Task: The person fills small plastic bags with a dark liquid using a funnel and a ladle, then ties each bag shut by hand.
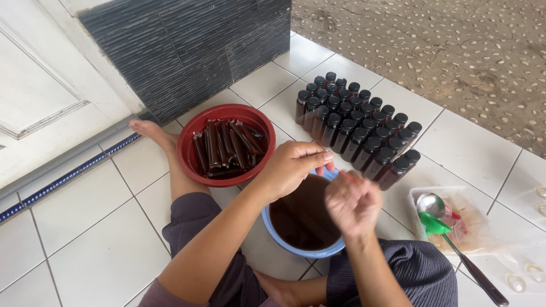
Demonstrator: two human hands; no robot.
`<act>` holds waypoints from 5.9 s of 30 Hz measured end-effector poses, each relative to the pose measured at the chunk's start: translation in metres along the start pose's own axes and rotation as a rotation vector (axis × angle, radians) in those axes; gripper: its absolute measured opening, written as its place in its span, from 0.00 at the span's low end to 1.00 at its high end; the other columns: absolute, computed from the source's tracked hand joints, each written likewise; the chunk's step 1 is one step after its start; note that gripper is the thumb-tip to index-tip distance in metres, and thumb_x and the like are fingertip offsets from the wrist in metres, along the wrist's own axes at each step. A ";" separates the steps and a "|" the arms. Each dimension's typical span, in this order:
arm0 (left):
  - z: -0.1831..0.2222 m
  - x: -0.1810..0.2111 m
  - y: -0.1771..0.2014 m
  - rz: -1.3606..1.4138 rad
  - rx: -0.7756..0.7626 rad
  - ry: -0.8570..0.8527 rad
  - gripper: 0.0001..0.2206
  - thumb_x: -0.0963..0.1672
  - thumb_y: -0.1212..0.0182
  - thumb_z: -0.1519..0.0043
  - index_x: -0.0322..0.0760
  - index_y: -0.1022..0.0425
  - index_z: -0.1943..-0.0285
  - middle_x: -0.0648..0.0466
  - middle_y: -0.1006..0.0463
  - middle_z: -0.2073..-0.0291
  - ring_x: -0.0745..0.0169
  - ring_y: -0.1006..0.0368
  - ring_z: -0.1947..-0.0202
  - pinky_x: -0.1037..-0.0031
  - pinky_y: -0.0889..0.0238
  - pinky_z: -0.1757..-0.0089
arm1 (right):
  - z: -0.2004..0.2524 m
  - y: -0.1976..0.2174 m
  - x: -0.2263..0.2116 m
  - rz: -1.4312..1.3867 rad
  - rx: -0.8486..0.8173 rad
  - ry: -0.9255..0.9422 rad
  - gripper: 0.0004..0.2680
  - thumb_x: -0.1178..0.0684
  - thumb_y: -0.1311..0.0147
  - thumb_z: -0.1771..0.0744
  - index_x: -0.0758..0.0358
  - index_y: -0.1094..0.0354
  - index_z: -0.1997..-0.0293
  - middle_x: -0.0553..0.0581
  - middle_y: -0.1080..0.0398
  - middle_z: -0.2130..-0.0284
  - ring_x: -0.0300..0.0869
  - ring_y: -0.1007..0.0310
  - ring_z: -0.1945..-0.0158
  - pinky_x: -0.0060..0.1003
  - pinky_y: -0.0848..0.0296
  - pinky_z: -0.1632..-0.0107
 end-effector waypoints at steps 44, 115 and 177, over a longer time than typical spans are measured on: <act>0.028 -0.028 -0.009 0.249 0.406 0.102 0.12 0.47 0.38 0.35 0.34 0.15 0.62 0.47 0.31 0.91 0.65 0.39 0.94 0.82 0.43 0.86 | 0.008 -0.039 -0.014 0.992 -0.160 0.465 0.09 0.54 0.47 0.36 0.64 0.42 0.74 0.62 0.40 0.73 0.47 0.35 0.64 0.34 0.35 0.59; 0.111 -0.068 -0.040 -0.160 0.695 0.013 0.14 0.46 0.41 0.31 0.38 0.21 0.70 0.56 0.29 0.75 0.63 0.26 0.78 0.77 0.32 0.73 | 0.068 -0.020 0.002 1.070 0.141 -0.066 0.15 0.51 0.50 0.28 0.56 0.43 0.78 0.52 0.38 0.75 0.37 0.45 0.71 0.33 0.42 0.61; 0.116 -0.062 -0.032 -0.283 0.465 0.368 0.06 0.43 0.35 0.44 0.34 0.17 0.69 0.53 0.29 0.64 0.56 0.28 0.63 0.69 0.31 0.65 | 0.079 -0.089 0.033 2.636 -0.475 0.659 0.03 0.61 0.38 0.36 0.61 0.27 0.68 0.49 0.31 0.78 0.41 0.26 0.68 0.36 0.32 0.56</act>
Point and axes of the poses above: each hand's wrist, its own z-axis away from the middle knuckle, its own y-axis out of the back of the hand, x = y × z, the point moved 4 cm from there along -z, towards the middle knuckle
